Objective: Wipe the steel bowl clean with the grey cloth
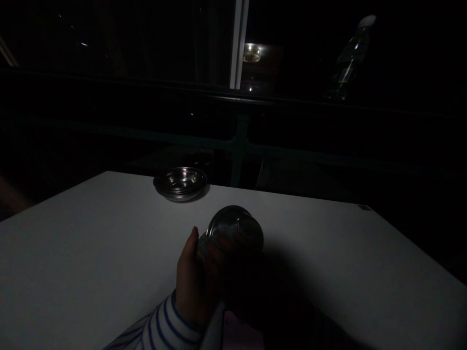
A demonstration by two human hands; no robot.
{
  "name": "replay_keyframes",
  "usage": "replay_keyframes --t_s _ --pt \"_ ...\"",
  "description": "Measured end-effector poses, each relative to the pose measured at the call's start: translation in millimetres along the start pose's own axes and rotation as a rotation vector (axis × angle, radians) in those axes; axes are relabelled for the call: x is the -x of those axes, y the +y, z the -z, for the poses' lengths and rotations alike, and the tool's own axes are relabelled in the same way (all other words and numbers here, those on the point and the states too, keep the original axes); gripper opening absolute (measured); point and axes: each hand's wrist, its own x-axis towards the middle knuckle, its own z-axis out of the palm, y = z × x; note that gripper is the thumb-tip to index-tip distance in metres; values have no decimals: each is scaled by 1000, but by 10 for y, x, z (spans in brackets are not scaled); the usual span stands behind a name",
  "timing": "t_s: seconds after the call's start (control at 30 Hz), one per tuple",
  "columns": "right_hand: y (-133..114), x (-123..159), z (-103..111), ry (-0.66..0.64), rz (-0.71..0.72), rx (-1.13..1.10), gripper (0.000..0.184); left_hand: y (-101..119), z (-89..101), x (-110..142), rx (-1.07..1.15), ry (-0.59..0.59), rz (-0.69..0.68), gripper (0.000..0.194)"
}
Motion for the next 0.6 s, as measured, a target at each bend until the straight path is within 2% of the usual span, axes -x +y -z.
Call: replay_keyframes --t_s 0.17,0.27,0.4,0.6 --pt "-3 18 -83 -46 -23 -71 37 56 45 -42 -13 34 -13 15" --pt "36 10 -67 -22 27 -79 33 90 69 -78 -16 24 -57 15" --pt "92 15 -56 -61 62 -104 35 109 75 -101 -32 5 -96 18" --pt "92 44 -146 52 58 -22 38 53 40 -63 -59 -1 -102 20"
